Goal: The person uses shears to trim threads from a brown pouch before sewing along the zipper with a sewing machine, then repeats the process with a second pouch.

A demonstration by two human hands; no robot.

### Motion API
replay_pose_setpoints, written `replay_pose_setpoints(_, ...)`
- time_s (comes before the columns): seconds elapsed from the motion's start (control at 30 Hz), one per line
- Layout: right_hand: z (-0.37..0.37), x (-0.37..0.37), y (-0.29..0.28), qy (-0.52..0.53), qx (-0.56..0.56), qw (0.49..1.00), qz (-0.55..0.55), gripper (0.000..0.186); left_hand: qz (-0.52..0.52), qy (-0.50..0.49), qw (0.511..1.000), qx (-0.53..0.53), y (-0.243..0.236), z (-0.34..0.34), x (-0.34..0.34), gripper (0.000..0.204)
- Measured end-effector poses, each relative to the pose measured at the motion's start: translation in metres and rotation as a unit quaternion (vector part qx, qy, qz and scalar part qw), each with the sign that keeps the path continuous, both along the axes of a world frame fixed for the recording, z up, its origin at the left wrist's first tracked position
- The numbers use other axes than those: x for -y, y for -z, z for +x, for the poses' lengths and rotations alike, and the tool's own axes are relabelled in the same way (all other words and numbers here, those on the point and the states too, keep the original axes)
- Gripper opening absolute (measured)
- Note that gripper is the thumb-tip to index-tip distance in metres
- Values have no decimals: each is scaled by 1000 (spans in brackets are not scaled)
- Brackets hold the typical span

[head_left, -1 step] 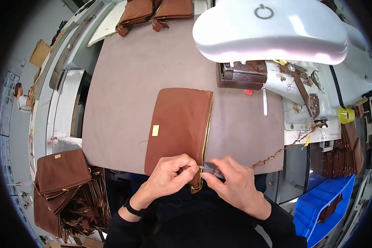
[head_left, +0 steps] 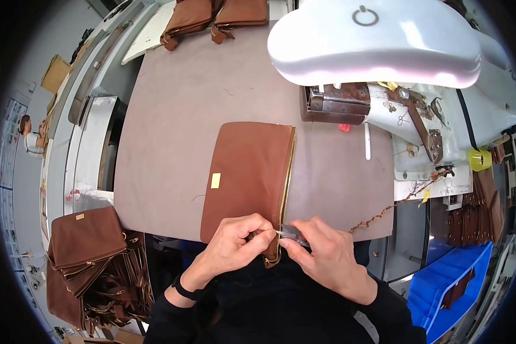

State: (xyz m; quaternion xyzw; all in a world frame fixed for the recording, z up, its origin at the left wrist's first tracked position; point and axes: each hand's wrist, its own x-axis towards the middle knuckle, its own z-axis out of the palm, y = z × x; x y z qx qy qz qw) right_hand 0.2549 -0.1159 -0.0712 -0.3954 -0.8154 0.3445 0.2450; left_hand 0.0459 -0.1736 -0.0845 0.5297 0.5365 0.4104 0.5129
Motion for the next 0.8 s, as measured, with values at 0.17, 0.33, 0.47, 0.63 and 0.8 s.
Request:
replay_pose_setpoints(0.17,1,-4,-7,-56,77,993,75,24,11,-9,1000,-2,3,1,2,15)
replay_pose_setpoints(0.33,-5,-4,-6,-62,96,986,123,20,5,-21,1000,1,2,4,4,13)
replay_pose_setpoints(0.47,-9,-3,-5,-53,115,979,158,20,6,-25,999,-37,2,5,4,15)
replay_pose_setpoints(0.63,-10,-1,-3,-47,142,978,147,15,-2,-23,998,-52,4,6,3,15)
replay_pose_setpoints(0.8,-10,1,4,-44,149,974,166,16,12,-25,998,-55,5,8,1,16)
